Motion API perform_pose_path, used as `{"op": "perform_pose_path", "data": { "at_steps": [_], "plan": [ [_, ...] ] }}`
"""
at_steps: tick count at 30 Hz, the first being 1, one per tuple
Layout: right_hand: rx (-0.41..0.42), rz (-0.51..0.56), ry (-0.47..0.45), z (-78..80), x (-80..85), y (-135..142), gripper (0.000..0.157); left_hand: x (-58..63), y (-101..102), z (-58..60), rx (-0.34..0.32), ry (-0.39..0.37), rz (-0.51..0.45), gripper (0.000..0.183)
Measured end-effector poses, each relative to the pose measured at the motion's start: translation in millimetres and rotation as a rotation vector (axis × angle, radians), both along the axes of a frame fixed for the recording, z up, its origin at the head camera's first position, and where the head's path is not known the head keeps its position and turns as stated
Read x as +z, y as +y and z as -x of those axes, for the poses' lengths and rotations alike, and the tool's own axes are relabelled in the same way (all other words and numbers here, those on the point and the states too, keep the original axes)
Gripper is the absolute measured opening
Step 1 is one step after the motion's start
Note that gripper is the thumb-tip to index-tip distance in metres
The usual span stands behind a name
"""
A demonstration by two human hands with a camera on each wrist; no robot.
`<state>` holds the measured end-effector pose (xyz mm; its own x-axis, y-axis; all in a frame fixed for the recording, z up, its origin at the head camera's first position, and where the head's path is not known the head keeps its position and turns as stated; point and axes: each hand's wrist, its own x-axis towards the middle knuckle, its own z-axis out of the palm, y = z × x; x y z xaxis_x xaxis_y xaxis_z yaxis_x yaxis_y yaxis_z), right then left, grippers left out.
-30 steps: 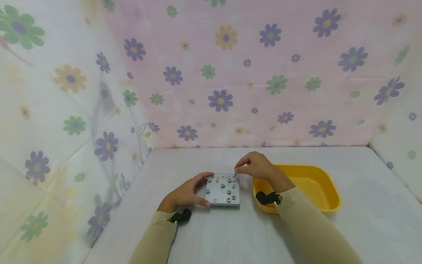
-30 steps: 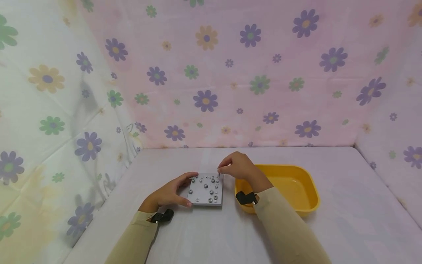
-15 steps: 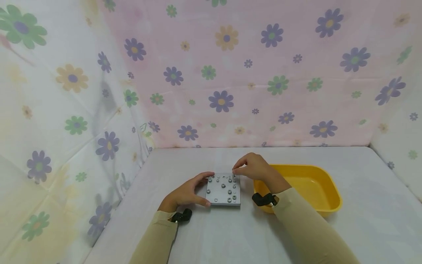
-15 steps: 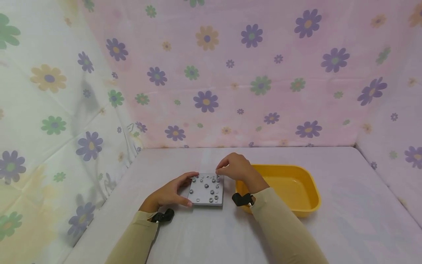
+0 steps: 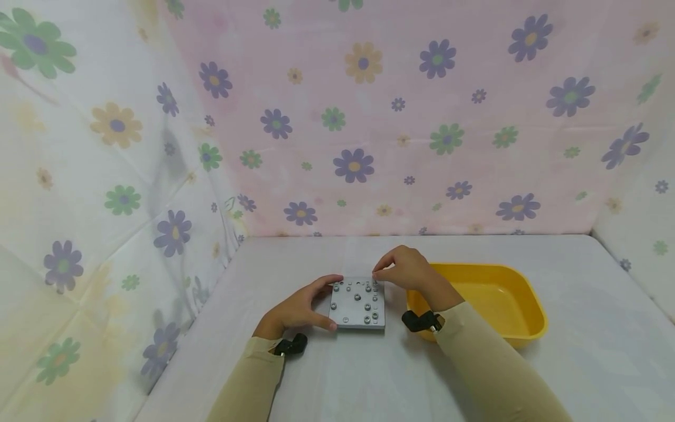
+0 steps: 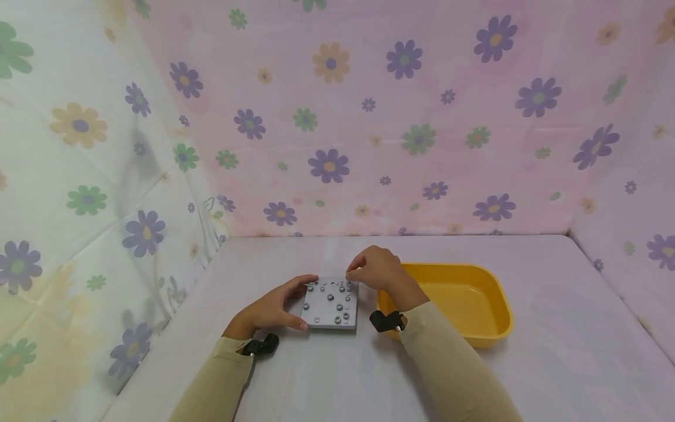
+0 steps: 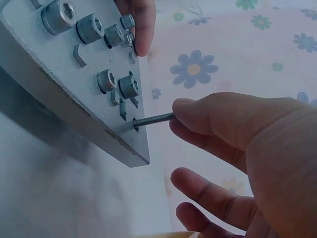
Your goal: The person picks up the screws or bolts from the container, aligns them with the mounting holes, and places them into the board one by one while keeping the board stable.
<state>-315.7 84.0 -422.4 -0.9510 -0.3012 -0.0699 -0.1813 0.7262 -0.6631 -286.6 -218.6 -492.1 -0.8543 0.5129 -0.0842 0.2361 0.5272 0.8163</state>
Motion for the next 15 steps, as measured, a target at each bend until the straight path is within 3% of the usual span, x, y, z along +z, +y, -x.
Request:
{"op": "perform_pose_path", "data": {
  "at_steps": [15],
  "plan": [
    [0.004, -0.09, 0.01, -1.0, -1.5, -2.3, 0.009, -0.3, -1.8, 0.7, -0.009, 0.014, -0.031, 0.108]
  ]
}}
